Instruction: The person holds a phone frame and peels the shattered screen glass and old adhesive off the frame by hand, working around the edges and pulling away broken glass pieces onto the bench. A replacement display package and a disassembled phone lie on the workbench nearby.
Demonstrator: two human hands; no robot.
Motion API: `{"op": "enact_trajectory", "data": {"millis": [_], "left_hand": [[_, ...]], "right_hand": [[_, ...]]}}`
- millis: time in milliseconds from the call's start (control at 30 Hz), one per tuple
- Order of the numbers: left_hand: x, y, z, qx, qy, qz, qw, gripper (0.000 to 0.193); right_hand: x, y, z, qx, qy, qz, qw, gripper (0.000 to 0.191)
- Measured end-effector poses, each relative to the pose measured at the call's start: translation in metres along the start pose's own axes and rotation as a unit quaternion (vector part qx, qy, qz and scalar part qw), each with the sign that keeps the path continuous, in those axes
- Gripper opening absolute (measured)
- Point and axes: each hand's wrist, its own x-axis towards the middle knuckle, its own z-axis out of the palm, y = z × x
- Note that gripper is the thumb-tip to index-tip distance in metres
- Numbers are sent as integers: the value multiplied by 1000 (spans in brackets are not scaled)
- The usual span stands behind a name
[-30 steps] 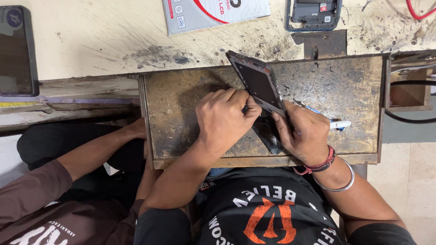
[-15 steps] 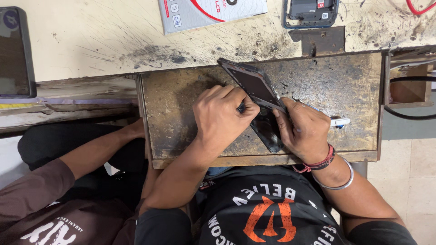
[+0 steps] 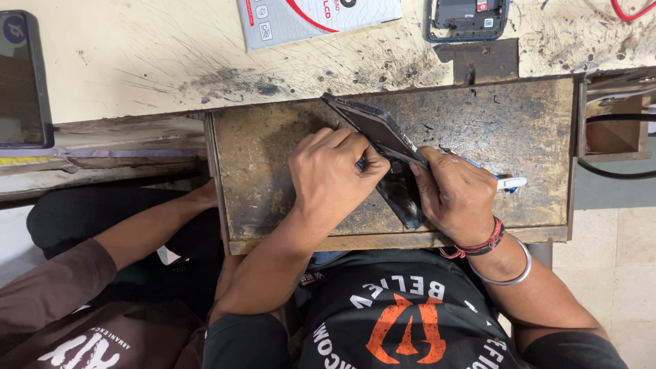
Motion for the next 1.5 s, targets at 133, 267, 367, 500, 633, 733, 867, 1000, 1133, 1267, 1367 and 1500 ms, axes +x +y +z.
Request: {"op": "enact_trajectory", "data": {"millis": [133,267,367,500,633,733,867,1000,1133,1267,1367,1500], "left_hand": [[0,0,-1,2,-1,2,1000,14],[1,0,-1,8,-12,-1,1000,13],[1,1,-2,1,-13,-5,1000,11],[2,0,-4,-21,-25,-9,999,10],[5,-3,-6,-77,-50,-25,996,14],[5,-4,-7,-110,-61,-44,991,15],[6,-6,-9,-146,-83,-42,985,17],[6,-8,-11,-197,-91,-30,976,11],[4,-10,-15,-241,-77,-5,968,8],[7,-13,-17,-233,-81,-43,968,10],[8,-11,-19,-212,-76,-78,971,15],[10,-6,-19,-245,-70,-106,961,9]], "right_hand": [[2,-1,-1,-4,2,-5,1000,22],[3,-2,-2,-11,0,-2,1000,21],[3,-2,-4,-13,4,-2,1000,19],[2,0,-4,-19,-4,30,999,19],[1,4,-3,2,-1,59,998,22],[0,5,-3,38,-11,101,994,22],[1,7,-3,86,-20,129,988,20],[0,8,-4,118,-18,138,983,18],[3,18,-5,164,-22,205,965,13],[1,24,-4,265,-5,244,933,16],[0,24,-1,300,-6,249,921,17],[0,24,-2,303,-9,258,917,19]]}}
